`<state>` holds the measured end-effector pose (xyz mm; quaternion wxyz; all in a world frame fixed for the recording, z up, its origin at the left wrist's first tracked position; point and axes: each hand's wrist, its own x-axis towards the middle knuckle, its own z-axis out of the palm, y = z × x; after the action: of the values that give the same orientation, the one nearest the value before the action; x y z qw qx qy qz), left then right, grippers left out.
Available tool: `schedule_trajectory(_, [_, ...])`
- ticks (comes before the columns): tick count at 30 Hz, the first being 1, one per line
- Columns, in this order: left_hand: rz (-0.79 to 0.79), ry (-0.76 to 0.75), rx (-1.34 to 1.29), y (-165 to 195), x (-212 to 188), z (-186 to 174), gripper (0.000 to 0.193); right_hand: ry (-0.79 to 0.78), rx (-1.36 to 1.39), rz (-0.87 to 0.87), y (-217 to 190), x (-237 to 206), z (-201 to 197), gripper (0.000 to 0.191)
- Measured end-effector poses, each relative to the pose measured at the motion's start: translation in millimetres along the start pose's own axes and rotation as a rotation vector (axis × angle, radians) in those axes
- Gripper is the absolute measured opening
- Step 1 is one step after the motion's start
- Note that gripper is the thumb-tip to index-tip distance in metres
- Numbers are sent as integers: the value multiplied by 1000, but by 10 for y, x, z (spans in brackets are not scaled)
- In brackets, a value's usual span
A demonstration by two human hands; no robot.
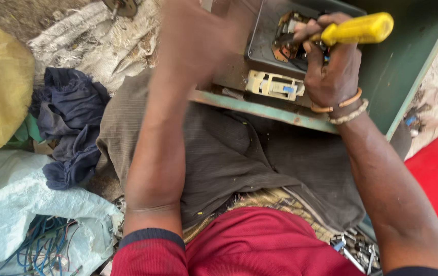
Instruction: The person is repairing an electrical box. They use a screwdriver to remove a blue component, then use pliers to strip wires and adjust connections inside the box.
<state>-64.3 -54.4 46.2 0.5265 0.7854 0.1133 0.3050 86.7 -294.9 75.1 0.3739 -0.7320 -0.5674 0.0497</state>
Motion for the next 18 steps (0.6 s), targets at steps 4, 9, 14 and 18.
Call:
schedule_trajectory(4, [422, -42, -3, 748, 109, 494, 50, -79, -432, -91, 156, -49, -62, 38])
schedule_trajectory(9, [397, -60, -77, 657, 176, 670, 47, 118, 190, 154, 101, -222, -181, 58])
schedule_trajectory(14, [378, -207, -39, 443, 197, 703, 36, 398, 414, 123, -220, -48, -153, 23])
schedule_trajectory(18, [319, -187, 62, 333, 152, 734, 24, 641, 694, 98, -419, 268, 74, 33])
